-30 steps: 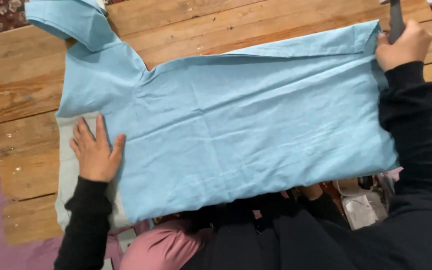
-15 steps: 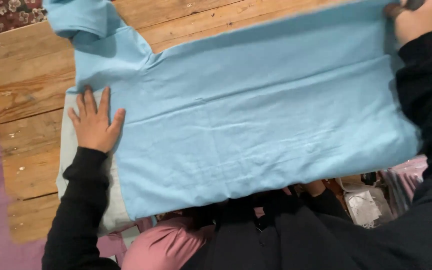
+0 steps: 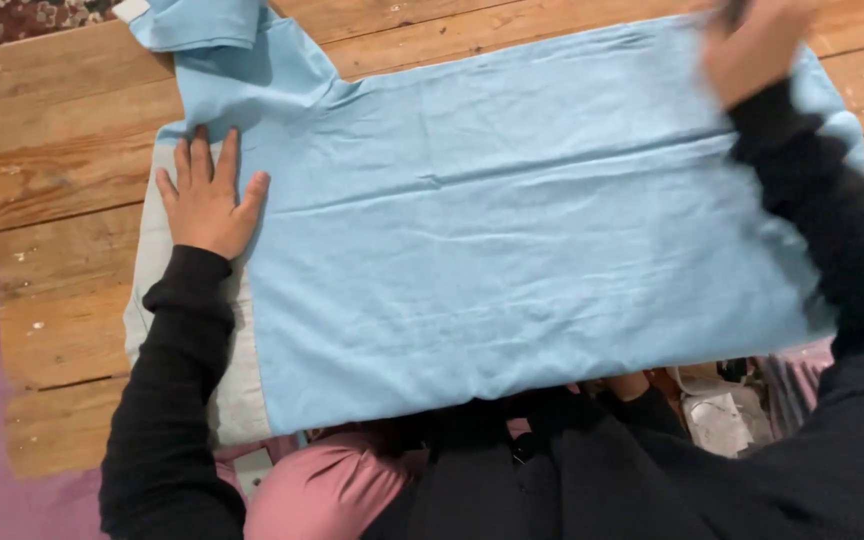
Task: The person cleans a light blue shirt on a wooden table. Using a lint roller, the person repeatedly rolls it over the sleeves and front of the shirt, then flips and unfolds different parts of the garment to continue cleaning with the roller.
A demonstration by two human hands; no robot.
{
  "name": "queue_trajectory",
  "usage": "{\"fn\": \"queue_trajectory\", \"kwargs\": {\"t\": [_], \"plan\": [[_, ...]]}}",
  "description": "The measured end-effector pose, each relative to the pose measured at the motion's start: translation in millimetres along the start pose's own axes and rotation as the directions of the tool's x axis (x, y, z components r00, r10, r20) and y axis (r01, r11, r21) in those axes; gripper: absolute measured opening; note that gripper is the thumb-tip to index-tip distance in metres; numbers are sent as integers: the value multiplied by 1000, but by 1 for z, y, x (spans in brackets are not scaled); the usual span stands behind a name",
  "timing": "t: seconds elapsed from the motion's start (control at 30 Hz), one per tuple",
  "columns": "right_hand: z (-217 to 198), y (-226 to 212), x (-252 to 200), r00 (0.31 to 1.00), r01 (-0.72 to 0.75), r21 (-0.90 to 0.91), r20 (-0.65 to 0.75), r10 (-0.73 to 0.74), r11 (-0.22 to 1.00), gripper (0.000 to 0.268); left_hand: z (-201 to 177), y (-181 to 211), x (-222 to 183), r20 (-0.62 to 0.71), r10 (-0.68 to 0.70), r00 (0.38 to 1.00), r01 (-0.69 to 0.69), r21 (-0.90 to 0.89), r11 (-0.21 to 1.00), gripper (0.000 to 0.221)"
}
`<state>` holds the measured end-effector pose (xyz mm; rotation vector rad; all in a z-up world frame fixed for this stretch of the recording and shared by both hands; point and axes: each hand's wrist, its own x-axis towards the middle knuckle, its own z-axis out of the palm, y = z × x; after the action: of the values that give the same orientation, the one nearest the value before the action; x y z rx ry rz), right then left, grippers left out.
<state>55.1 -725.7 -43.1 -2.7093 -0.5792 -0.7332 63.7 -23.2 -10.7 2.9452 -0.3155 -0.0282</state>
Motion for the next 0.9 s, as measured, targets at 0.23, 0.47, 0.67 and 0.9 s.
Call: {"fn": "queue_trajectory", "kwargs": {"t": [0.23, 0.47, 0.67, 0.9], "plan": [[14, -223, 31, 839, 463, 133, 251, -482, 876, 33, 3, -26, -1, -360, 252, 898, -217, 137, 967, 50], [45, -200, 102, 948, 269, -125, 211, -239, 955, 23, -8, -23, -7, -254, -56, 965, 42, -58, 997, 51], [11, -290, 23, 930, 134, 32, 342, -137, 990, 27, 2, -57, -2, -359, -82, 930, 101, 36, 994, 57], [-16, -324, -7, 842, 529, -110, 197, -503, 842, 32, 13, -97, 3, -531, -99, 842, 66, -82, 994, 28]]}}
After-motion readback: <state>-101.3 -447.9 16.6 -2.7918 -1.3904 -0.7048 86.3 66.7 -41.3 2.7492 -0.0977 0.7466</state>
